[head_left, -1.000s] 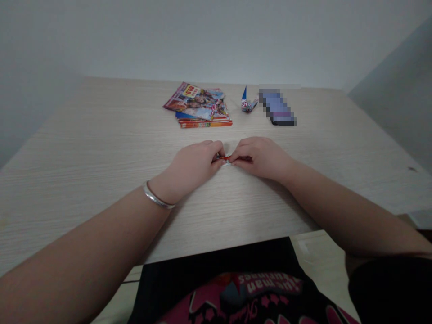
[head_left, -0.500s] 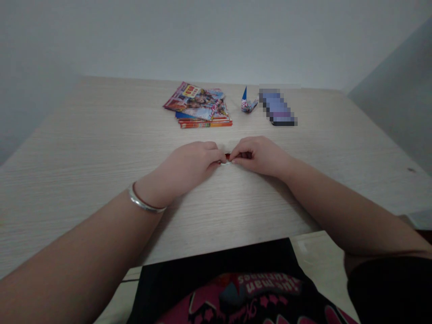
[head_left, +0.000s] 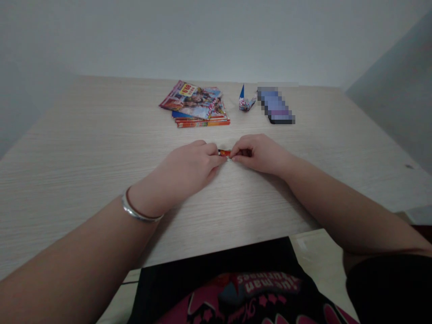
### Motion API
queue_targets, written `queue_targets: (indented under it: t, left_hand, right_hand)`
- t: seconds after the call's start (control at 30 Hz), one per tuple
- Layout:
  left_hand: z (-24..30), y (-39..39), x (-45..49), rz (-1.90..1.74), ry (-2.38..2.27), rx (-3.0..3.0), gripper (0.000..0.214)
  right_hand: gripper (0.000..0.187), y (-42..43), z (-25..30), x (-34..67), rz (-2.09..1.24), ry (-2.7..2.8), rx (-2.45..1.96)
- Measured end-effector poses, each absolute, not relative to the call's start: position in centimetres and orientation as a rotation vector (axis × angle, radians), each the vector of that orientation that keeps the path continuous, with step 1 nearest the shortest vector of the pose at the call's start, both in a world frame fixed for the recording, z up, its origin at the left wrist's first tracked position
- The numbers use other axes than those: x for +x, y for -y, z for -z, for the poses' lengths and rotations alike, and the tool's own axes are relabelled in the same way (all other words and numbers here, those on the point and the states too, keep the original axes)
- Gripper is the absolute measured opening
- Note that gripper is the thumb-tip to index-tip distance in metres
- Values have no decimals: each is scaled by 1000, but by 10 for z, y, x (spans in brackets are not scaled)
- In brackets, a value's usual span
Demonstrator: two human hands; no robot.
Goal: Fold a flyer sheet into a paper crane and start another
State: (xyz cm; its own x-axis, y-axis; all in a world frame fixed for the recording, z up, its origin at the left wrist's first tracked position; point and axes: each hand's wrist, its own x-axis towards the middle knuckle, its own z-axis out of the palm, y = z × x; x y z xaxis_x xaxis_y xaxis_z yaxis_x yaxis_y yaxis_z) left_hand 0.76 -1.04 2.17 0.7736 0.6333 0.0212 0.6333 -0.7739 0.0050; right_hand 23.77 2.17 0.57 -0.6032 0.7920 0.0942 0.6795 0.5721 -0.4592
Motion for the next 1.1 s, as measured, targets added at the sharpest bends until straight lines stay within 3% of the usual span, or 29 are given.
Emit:
queue_targets:
  t: [0.47,0.8,1.1]
  left_hand:
    - [-26,21,14,-34,1096,-2831,31]
    - [-28,21,10,-13,1083,-2915,32]
    - [-34,26,14,-78,1128,-2861,29]
  right_hand:
    - [24,-12,-13,240,-153,2729,-1074]
    - [19,-8,-26,236,-115,2787,-1181]
    - [22,-12,-29,251,-108,2859,-1024]
